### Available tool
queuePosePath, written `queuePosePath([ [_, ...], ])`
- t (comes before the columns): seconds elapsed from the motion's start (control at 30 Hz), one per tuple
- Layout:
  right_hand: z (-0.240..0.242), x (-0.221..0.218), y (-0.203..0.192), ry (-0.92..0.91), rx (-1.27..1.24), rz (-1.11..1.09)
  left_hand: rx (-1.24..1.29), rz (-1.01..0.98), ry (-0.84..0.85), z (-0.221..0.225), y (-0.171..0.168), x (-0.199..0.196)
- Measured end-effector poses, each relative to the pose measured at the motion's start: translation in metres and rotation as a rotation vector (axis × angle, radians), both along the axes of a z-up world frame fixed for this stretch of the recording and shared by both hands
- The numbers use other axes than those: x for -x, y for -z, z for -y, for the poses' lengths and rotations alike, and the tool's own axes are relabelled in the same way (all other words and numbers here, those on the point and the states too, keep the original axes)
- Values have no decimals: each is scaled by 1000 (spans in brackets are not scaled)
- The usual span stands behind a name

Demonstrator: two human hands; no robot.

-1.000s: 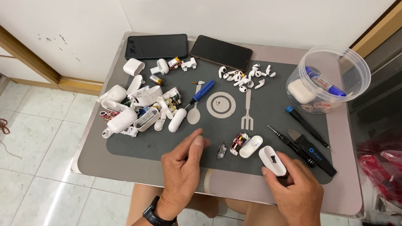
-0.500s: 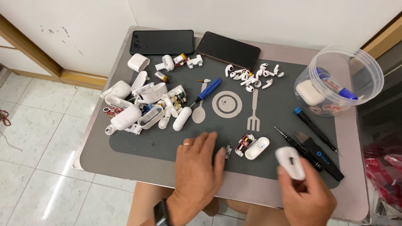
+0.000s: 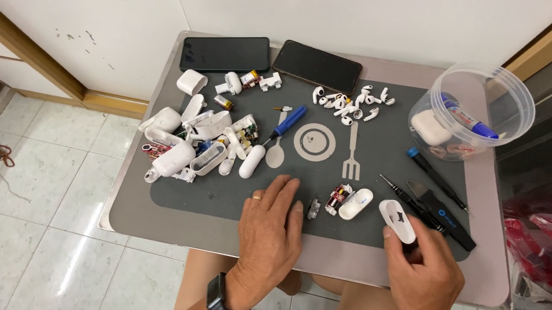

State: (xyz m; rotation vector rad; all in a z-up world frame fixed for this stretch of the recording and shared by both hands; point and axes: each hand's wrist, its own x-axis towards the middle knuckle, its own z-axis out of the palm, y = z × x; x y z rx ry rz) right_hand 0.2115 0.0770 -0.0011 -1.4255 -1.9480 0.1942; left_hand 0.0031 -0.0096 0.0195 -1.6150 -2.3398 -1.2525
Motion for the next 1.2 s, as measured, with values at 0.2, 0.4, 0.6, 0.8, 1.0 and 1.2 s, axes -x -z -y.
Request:
queuePosePath([
  [0.2, 0, 1, -3, -34, -62, -17, 23, -45, 23, 1, -5, -2],
  [0.4, -2, 1, 0, -35, -41, 33, 34, -133, 10, -3, 2, -5],
  [0.6, -12, -8, 19, -110, -122, 4, -44, -5, 148, -12, -12, -6],
  [0.8, -9, 7, -2, 99, 156, 187, 144, 92, 358, -13, -25, -35],
  [1.0, -15, 18, 2, 113, 85, 301, 185, 237, 469, -13, -30, -26],
  [1.2, -10, 25, -4, 138, 115, 46, -66, 152, 342, -12, -19, 19],
])
